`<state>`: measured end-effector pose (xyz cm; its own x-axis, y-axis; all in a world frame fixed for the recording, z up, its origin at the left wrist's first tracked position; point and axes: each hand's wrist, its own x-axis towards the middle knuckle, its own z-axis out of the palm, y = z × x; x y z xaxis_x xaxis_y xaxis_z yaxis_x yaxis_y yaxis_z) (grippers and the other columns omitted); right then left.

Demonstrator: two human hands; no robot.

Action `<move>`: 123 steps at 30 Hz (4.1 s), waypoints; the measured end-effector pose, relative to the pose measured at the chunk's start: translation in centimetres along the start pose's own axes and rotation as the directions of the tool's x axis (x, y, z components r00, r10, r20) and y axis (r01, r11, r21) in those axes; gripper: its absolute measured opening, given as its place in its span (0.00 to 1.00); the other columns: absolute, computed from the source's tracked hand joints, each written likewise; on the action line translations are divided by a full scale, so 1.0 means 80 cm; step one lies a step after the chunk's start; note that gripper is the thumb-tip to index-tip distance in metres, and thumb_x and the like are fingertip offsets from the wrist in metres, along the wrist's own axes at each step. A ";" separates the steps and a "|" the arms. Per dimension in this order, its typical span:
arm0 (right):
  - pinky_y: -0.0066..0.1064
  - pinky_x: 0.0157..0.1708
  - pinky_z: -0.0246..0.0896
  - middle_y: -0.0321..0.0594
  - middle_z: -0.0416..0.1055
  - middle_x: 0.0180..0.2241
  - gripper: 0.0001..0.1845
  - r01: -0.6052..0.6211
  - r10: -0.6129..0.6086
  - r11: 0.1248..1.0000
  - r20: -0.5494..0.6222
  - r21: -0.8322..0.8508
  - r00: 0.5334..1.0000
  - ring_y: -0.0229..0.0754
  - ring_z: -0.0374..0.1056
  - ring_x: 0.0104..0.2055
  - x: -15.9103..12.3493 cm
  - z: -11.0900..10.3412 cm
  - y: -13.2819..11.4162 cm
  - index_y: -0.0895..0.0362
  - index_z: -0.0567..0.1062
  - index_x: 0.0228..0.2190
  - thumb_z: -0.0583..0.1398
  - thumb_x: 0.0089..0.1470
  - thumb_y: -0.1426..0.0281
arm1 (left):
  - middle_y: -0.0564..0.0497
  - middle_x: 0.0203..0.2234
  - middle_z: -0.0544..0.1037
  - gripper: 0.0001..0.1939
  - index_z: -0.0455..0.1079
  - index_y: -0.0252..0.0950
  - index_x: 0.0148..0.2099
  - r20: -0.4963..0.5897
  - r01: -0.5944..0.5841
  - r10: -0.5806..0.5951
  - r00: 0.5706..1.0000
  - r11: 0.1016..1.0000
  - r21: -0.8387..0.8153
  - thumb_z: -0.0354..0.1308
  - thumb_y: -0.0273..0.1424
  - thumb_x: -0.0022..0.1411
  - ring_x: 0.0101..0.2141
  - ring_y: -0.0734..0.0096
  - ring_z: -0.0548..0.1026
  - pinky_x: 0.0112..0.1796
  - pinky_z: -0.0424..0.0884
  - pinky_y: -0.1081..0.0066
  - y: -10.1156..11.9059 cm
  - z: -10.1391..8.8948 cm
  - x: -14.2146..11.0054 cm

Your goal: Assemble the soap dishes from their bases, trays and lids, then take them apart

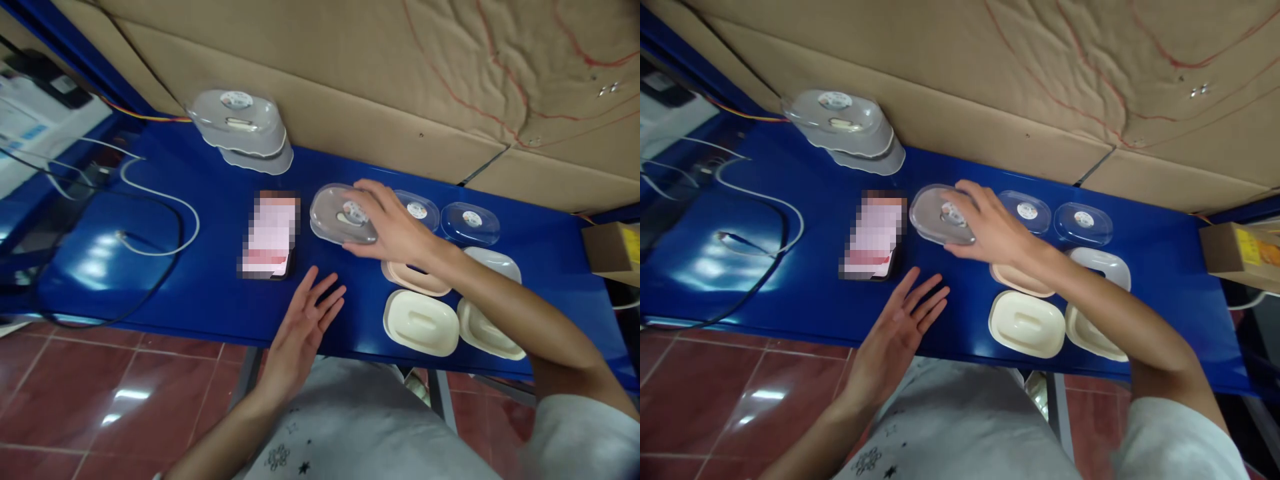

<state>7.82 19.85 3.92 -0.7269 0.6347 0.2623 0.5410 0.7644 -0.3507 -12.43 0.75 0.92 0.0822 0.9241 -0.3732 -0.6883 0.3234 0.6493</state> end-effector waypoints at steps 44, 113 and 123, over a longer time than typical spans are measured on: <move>0.57 0.61 0.63 0.48 0.79 0.61 0.27 -0.349 0.338 0.932 -0.116 -0.093 0.934 0.60 0.76 0.61 -0.192 -0.012 -0.058 0.50 0.70 0.68 0.59 0.71 0.73 | 0.43 0.52 0.86 0.24 0.76 0.37 0.63 -0.249 0.320 -0.350 0.903 0.935 -0.154 0.65 0.40 0.69 0.59 0.50 0.80 0.57 0.78 0.58 -0.030 0.053 -0.007; 0.62 0.72 0.61 0.52 0.56 0.72 0.60 -0.351 0.353 0.896 0.043 0.271 0.935 0.62 0.55 0.76 -0.182 -0.016 -0.089 0.44 0.39 0.78 0.71 0.61 0.65 | 0.41 0.60 0.80 0.39 0.72 0.40 0.67 0.288 -0.019 -0.077 0.954 0.948 0.316 0.77 0.45 0.56 0.61 0.46 0.77 0.61 0.73 0.55 -0.015 0.038 0.050; 0.59 0.70 0.64 0.61 0.59 0.70 0.64 -0.405 0.396 0.913 0.127 0.050 0.909 0.65 0.60 0.73 -0.151 -0.053 -0.013 0.58 0.46 0.76 0.75 0.52 0.62 | 0.42 0.71 0.68 0.40 0.56 0.52 0.75 0.190 -0.006 -0.041 0.981 0.971 0.239 0.69 0.46 0.68 0.67 0.49 0.72 0.68 0.65 0.46 -0.038 0.059 0.057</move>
<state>17.77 11.86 4.92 -0.5006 0.8655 -0.0150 0.7668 0.4354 -0.4717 -6.55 4.96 0.37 0.2453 0.9320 -0.2668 -0.4967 0.3572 0.7910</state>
